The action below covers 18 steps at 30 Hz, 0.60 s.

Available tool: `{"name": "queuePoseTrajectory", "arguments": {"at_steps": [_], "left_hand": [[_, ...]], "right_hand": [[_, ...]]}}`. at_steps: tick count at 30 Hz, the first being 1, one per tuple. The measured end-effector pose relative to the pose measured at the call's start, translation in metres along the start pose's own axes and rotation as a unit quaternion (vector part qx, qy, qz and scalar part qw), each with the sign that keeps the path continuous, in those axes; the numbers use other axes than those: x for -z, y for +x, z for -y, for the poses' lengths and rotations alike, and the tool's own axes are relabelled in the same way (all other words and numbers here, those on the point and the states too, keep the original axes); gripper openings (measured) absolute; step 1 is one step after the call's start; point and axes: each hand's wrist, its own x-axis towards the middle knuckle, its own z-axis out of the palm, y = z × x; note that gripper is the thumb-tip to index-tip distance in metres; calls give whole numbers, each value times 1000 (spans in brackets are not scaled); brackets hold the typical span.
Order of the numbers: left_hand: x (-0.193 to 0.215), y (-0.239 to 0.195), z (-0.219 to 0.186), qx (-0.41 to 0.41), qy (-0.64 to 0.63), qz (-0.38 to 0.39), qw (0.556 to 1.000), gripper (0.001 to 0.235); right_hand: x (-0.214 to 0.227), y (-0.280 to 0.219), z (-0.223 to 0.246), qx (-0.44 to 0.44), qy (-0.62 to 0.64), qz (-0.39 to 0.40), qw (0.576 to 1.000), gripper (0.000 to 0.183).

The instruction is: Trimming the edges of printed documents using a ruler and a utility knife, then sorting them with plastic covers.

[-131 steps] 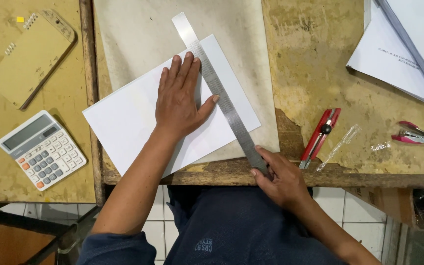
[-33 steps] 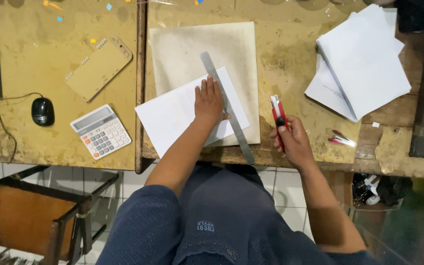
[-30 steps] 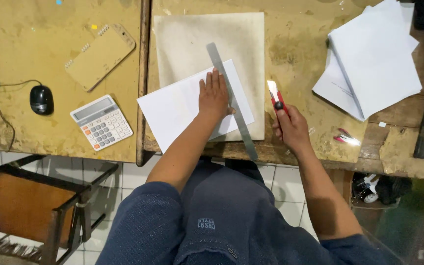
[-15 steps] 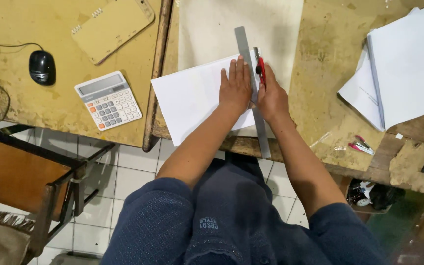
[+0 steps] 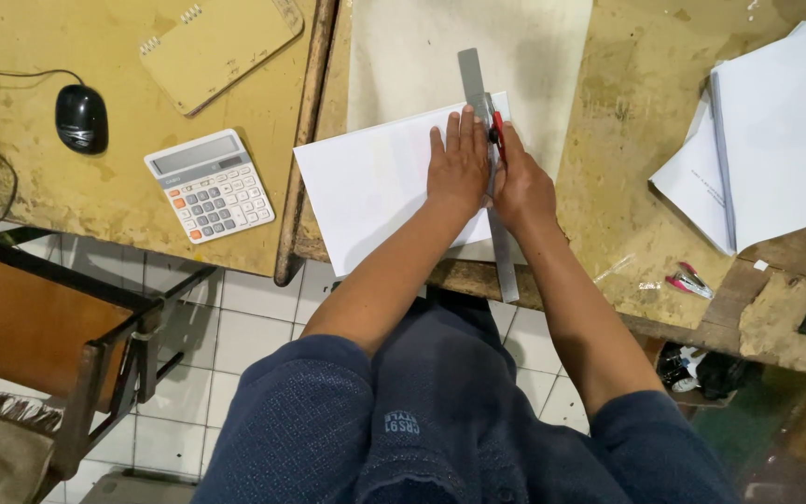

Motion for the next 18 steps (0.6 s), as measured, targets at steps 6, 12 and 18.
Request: {"name": "queuePoseTrajectory", "arguments": {"at_steps": [6,12,18], "left_hand": [[-38,36,-2,4,10,-6,1000,70],[-31,30,-3,4,20,0,1000,66],[-23,22,-3,7,31,-2,1000,61]], "right_hand": [[17,8,19,-12,-49,41,998,59],[24,11,24,-46,-94,89,991,61],[36,6,34,-35,-86,106,990,61]]}}
